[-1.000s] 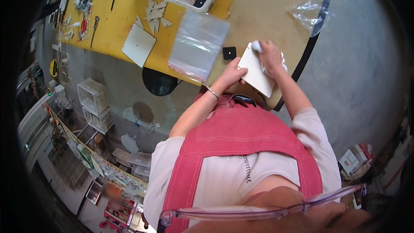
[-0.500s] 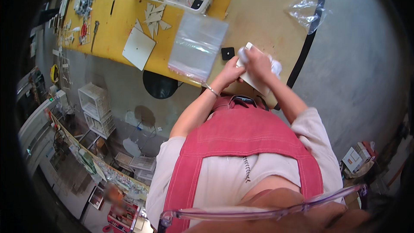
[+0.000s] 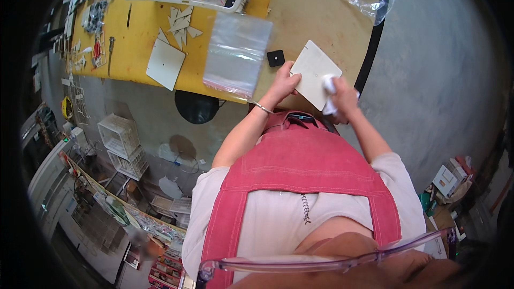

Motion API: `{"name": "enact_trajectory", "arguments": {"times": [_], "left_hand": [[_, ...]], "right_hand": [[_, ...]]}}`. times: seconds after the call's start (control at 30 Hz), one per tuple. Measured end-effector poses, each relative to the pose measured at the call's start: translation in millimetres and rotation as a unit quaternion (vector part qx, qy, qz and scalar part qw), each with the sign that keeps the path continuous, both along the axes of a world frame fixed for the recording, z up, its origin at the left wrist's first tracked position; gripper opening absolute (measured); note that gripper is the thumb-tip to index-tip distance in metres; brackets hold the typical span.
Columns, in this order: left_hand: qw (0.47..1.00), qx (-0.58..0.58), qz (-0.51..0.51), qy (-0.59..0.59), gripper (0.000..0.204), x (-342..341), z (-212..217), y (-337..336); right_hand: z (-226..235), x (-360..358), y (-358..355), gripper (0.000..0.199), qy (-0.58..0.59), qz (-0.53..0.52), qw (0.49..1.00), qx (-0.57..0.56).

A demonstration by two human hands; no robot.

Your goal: The person assembles small electronic components by placing a black square module onto a white square board and inserting it into a clear plastic bag. They repeat this process with multiple boards and modules, occasionally wiping the boards with a cloth.

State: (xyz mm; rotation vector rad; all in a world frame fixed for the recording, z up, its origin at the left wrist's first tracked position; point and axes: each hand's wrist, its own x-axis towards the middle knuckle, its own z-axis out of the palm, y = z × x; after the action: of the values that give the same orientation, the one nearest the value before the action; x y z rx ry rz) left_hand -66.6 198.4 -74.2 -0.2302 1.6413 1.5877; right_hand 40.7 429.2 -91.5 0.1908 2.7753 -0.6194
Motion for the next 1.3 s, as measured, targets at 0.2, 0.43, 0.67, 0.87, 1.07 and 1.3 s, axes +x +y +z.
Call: {"name": "enact_trajectory", "arguments": {"times": [0.2, 0.43, 0.67, 0.87, 1.07, 1.3], "left_hand": [[0.998, 0.045, 0.035, -0.022, 0.036, 0.4, -4.8, -1.5], [0.989, 0.089, 0.076, 0.093, 0.033, 6.0, 61.9, -29.9], [0.966, 0.048, 0.111, 0.230, 0.035, 28.5, 108.1, -38.6], [0.957, 0.024, 0.138, 0.255, 0.034, 45.7, 120.0, -48.3], [0.934, -0.027, 0.056, 0.353, 0.040, 63.6, 115.4, -69.0], [0.941, 0.267, 0.148, -0.144, 0.053, 82.3, 116.8, -88.2]], "right_hand": [[27.6, -30.4, -0.6, 0.023, 0.088, 0.063, 0.994, 0.032], [32.2, -82.6, 30.2, 0.054, 0.148, -0.095, 0.984, -0.026], [87.2, -98.7, -55.3, 0.109, 0.047, -0.235, 0.839, -0.488], [91.6, -93.2, -73.0, 0.118, 0.063, -0.198, 0.850, -0.483], [94.9, -78.0, -83.0, 0.109, 0.004, -0.193, 0.820, -0.539], [86.3, -16.1, -102.9, 0.108, -0.084, -0.223, 0.778, -0.581]]}}
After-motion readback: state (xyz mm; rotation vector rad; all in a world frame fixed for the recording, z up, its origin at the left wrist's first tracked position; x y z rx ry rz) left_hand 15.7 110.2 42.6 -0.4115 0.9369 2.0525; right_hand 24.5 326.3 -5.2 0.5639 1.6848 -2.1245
